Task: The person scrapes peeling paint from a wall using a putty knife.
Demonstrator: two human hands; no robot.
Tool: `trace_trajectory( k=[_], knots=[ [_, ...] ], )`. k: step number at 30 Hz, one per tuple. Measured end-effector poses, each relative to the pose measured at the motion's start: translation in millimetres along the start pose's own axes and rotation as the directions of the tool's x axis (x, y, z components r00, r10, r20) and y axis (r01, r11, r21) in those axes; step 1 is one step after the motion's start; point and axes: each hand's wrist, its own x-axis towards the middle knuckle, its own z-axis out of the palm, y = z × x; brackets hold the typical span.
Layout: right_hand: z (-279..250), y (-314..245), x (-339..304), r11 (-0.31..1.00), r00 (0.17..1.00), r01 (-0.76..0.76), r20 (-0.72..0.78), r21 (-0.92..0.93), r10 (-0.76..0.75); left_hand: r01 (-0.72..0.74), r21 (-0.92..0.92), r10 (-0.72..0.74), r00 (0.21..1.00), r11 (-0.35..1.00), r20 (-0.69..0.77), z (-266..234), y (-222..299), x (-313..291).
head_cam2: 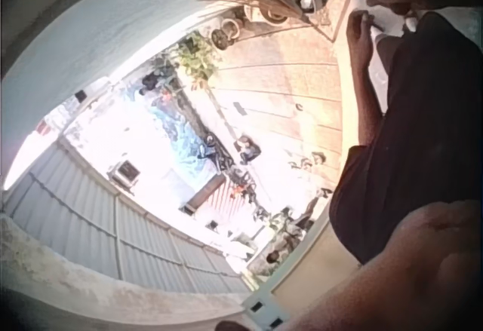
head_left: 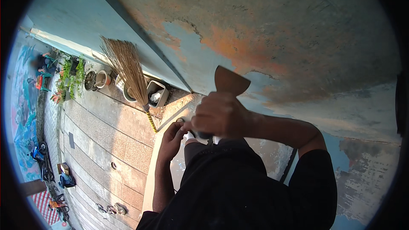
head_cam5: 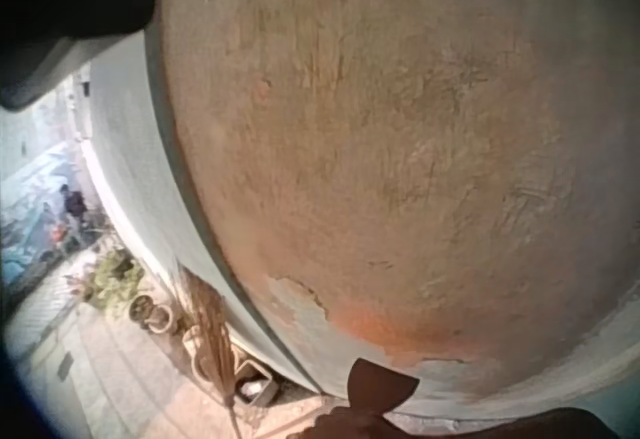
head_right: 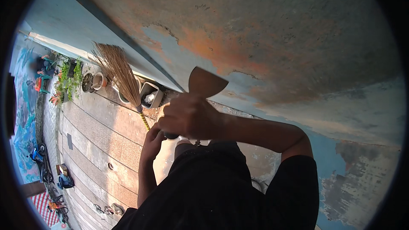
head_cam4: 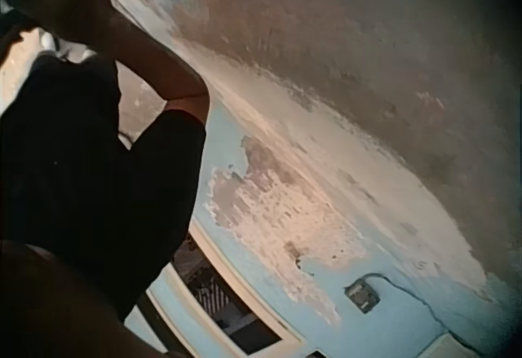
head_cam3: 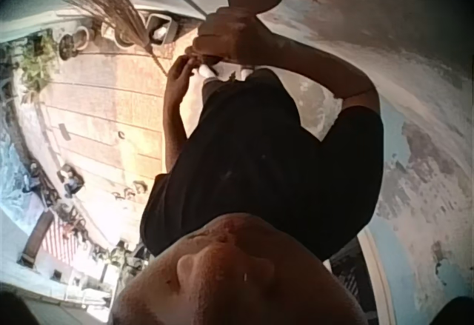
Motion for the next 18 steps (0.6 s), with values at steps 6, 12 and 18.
trace_trajectory(
  k=[6, 12, 18],
  knots=[
    [14.4, 43.5, -32.7, 0.981, 0.98, -0.194, -0.049, -0.03, 0.192, 0.025, 0.034, -0.026, 0.999, 0.999, 0.028, 4.1, 0.9, 6.2],
    [-2.4, 35.9, -8.8, 0.999, 0.999, -0.023, -0.043, -0.044, 0.021, 0.025, 0.017, -0.026, 1.0, 1.0, 0.004, 7.7, 3.2, 3.7],
    [-4.0, -2.1, 1.5, 0.995, 0.994, 0.099, 0.042, 0.026, -0.1, -0.097, -0.08, 0.101, 0.994, 0.992, 0.04, 10.6, 6.1, 6.8]
  ],
)
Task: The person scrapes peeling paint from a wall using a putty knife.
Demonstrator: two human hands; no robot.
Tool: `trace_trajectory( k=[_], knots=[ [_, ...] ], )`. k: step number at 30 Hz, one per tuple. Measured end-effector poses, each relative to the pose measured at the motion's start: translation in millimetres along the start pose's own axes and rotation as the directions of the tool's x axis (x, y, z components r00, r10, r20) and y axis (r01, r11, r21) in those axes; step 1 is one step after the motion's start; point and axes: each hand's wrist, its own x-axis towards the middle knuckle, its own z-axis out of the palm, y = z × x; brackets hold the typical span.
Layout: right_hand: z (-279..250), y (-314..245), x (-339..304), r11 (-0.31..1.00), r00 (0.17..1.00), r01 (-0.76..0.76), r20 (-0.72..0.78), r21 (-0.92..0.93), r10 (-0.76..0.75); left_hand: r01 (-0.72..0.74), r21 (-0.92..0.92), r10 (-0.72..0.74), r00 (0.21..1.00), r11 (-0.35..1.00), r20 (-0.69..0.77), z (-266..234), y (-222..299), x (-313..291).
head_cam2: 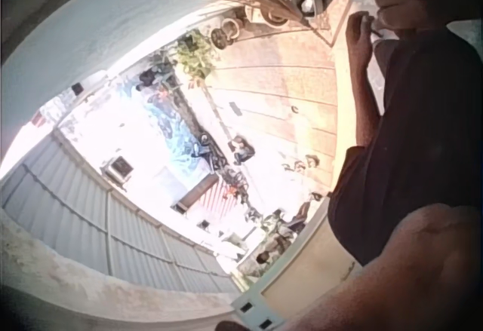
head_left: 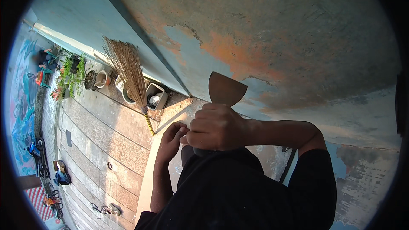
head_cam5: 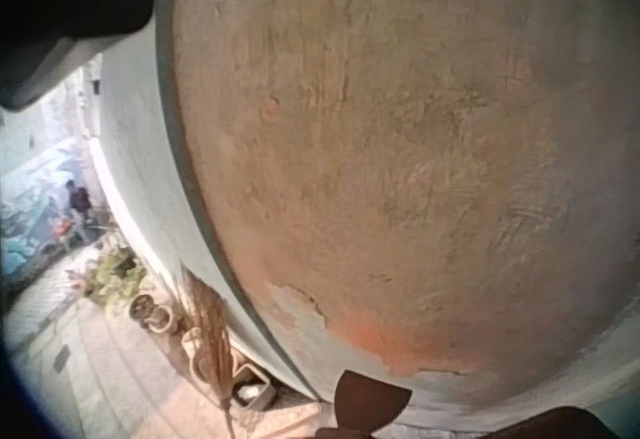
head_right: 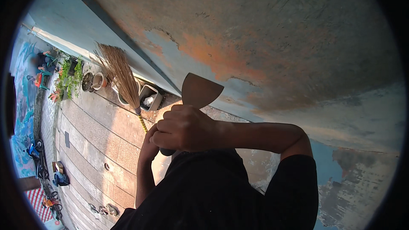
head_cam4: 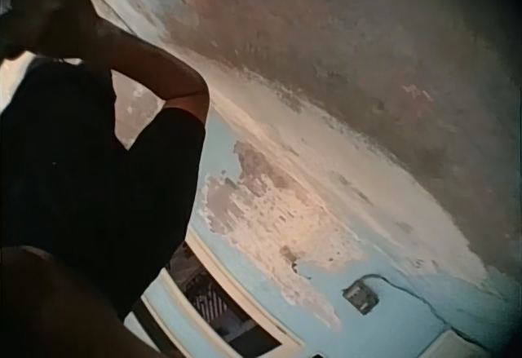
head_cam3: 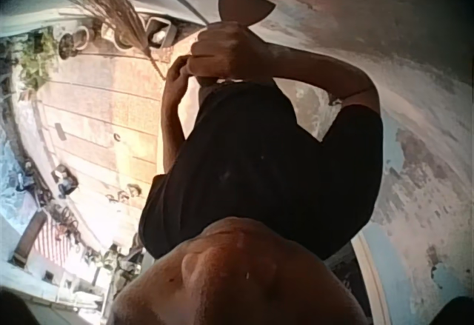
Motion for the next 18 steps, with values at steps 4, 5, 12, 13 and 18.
trace_trajectory(
  k=[4, 5, 12, 13, 18],
  knots=[
    [12.1, 60.2, -30.7, 0.894, 0.891, -0.423, 0.112, -0.147, 0.44, 0.076, 0.082, -0.073, 0.997, 0.994, -0.038, -3.0, 2.0, -3.2],
    [14.8, 54.5, -29.9, 0.942, 0.945, -0.313, 0.059, -0.121, 0.321, 0.081, 0.087, -0.078, 0.996, 0.993, -0.034, -5.4, -1.7, -3.7],
    [11.9, 40.3, -20.5, 0.986, 0.991, -0.136, -0.028, -0.101, 0.133, 0.085, 0.099, -0.08, 0.995, 0.991, -0.057, -9.3, -2.4, -5.4],
    [19.2, 37.7, -18.9, 0.978, 0.983, -0.182, 0.019, -0.105, 0.185, 0.085, 0.104, -0.08, 0.995, 0.991, -0.053, -7.6, -2.1, -3.9],
    [10.6, 11.6, -2.5, 0.999, 0.998, -0.038, 0.057, -0.035, 0.04, 0.039, 0.075, -0.036, 0.998, 0.996, -0.046, -8.2, -1.3, -4.6]
  ],
)
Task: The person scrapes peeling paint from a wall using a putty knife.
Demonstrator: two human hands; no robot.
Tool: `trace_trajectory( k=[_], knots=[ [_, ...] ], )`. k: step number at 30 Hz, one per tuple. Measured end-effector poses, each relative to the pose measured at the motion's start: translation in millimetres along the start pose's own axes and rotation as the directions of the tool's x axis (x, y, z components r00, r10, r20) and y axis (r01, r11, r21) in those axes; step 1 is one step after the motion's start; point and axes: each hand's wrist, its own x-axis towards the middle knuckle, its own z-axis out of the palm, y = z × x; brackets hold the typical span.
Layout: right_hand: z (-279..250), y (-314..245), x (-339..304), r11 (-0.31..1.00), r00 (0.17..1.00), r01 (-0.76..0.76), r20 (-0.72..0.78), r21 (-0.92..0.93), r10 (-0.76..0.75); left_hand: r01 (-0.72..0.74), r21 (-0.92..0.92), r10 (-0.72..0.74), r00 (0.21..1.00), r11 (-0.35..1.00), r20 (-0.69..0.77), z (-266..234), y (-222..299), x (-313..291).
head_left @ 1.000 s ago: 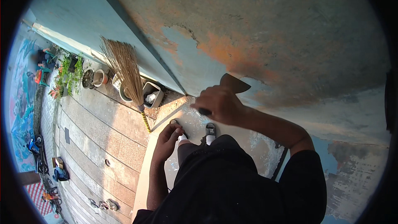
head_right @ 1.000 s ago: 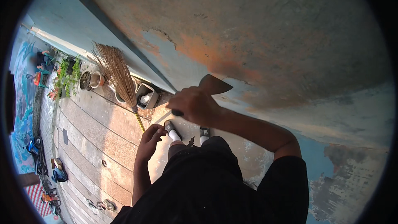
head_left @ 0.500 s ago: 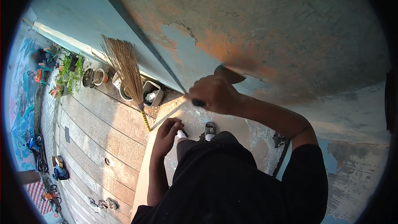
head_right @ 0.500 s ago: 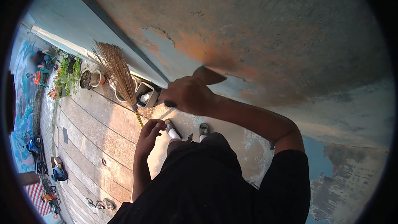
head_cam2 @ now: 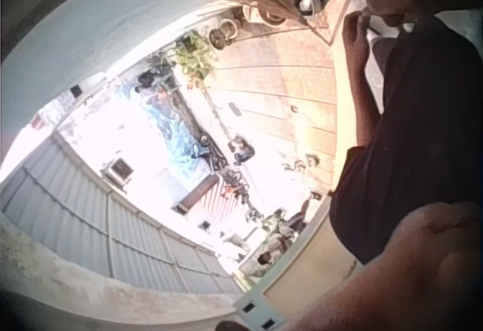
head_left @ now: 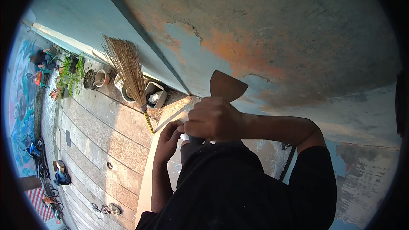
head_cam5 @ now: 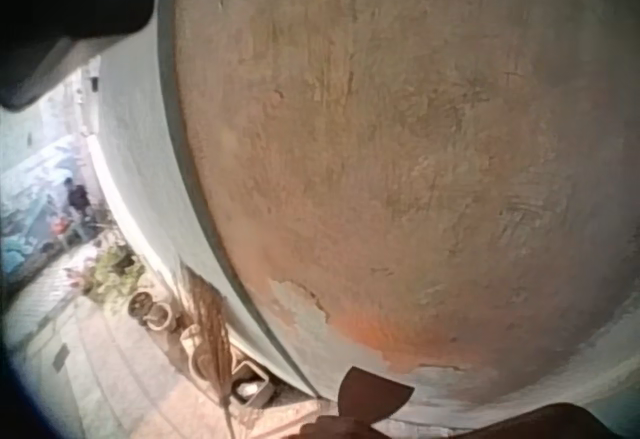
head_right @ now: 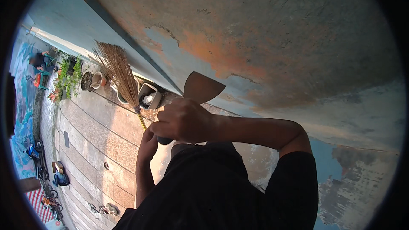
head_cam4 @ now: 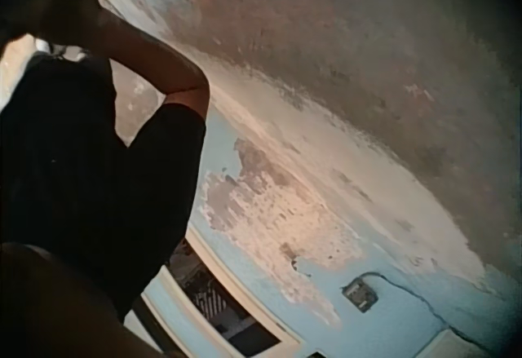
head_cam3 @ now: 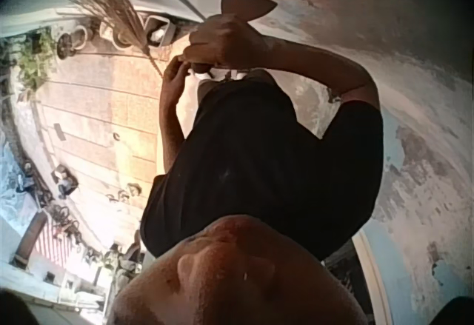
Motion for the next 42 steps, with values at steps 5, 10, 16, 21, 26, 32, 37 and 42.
trace_trajectory(
  k=[5, 10, 16, 21, 26, 32, 37, 42],
  knots=[
    [14.7, 27.0, -11.6, 0.995, 0.996, -0.09, -0.015, -0.046, 0.09, 0.04, 0.008, -0.04, 0.999, 0.999, 0.0, -0.6, 4.6, -2.5],
    [4.8, 18.9, -5.9, 0.993, 0.993, -0.114, -0.035, -0.043, 0.113, 0.026, 0.017, -0.025, 0.999, 1.0, -0.027, -4.7, -1.6, -7.9],
    [0.4, -5.2, 4.8, 0.995, 0.995, -0.095, -0.004, 0.024, 0.095, 0.022, -0.002, -0.022, 0.999, 1.0, -0.035, -6.1, -5.4, -12.7],
    [4.3, 29.0, -6.5, 0.985, 0.986, -0.166, -0.023, -0.039, 0.165, 0.022, 0.025, -0.021, 0.999, 0.999, -0.025, -4.2, -1.2, -15.5],
    [-6.1, 1.7, 3.5, 0.997, 0.997, -0.071, -0.038, 0.025, 0.072, 0.025, 0.007, -0.025, 0.999, 1.0, -0.045, -5.8, -4.2, -18.9],
    [7.7, 11.3, -1.9, 0.992, 0.993, -0.099, -0.064, 0.073, 0.104, 0.024, 0.016, -0.023, 0.999, 1.0, -0.037, -3.0, -0.1, -22.1],
    [-1.0, 29.3, -8.6, 0.987, 0.991, -0.132, 0.015, -0.09, 0.134, -0.005, 0.019, 0.006, 0.999, 1.0, -0.037, -0.1, -2.0, -22.4],
    [-0.4, 1.2, -1.9, 0.985, 0.992, -0.113, -0.037, 0.132, 0.119, 0.01, 0.036, -0.009, 0.999, 0.999, -0.045, 0.9, -1.9, -27.3]
  ],
)
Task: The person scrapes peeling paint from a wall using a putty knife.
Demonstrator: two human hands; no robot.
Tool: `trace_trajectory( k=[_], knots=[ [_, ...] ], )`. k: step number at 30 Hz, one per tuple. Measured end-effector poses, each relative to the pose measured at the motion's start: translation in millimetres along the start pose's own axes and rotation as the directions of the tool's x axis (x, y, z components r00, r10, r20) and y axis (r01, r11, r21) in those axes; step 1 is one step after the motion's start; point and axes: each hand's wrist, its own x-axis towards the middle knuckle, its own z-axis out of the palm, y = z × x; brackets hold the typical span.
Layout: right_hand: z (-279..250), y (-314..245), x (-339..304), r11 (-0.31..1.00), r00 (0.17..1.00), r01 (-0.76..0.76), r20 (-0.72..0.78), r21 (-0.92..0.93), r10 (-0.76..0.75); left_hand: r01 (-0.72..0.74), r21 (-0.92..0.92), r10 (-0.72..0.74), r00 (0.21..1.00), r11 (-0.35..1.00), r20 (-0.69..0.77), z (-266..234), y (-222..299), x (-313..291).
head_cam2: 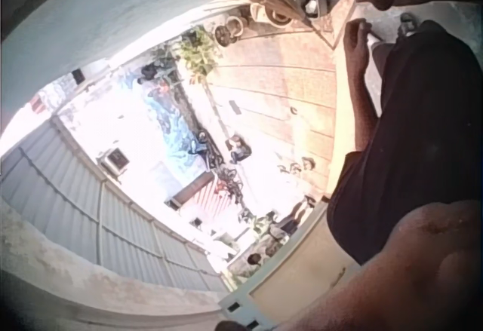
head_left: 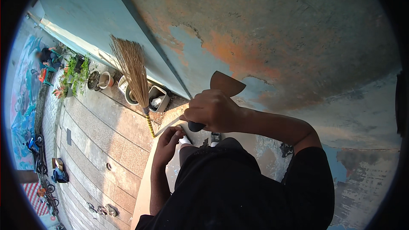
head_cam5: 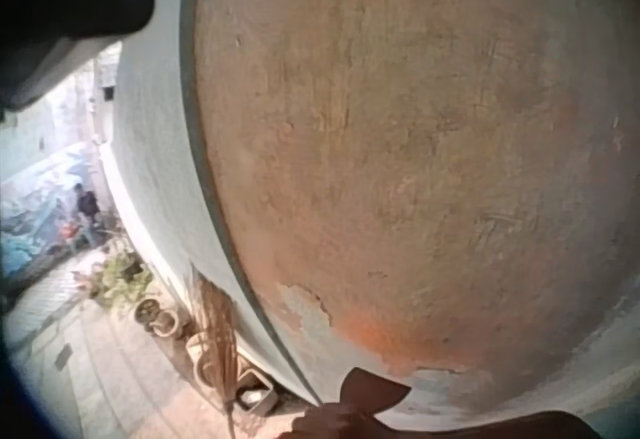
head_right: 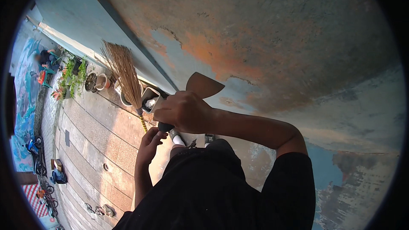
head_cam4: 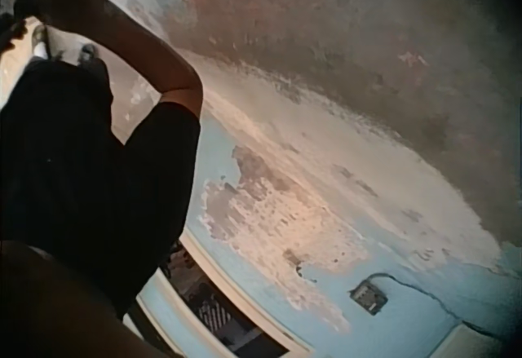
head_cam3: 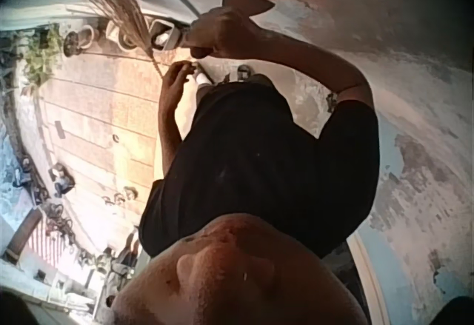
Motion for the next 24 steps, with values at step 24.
trace_trajectory(
  k=[24],
  knots=[
    [39.8, -21.7, -43.9, 0.796, 0.8, -0.519, -0.15, 0.311, 0.58, -0.438, 0.203, 0.423, 0.899, 0.876, 0.114, 72.8, 37.5, 3.2]
  ],
)
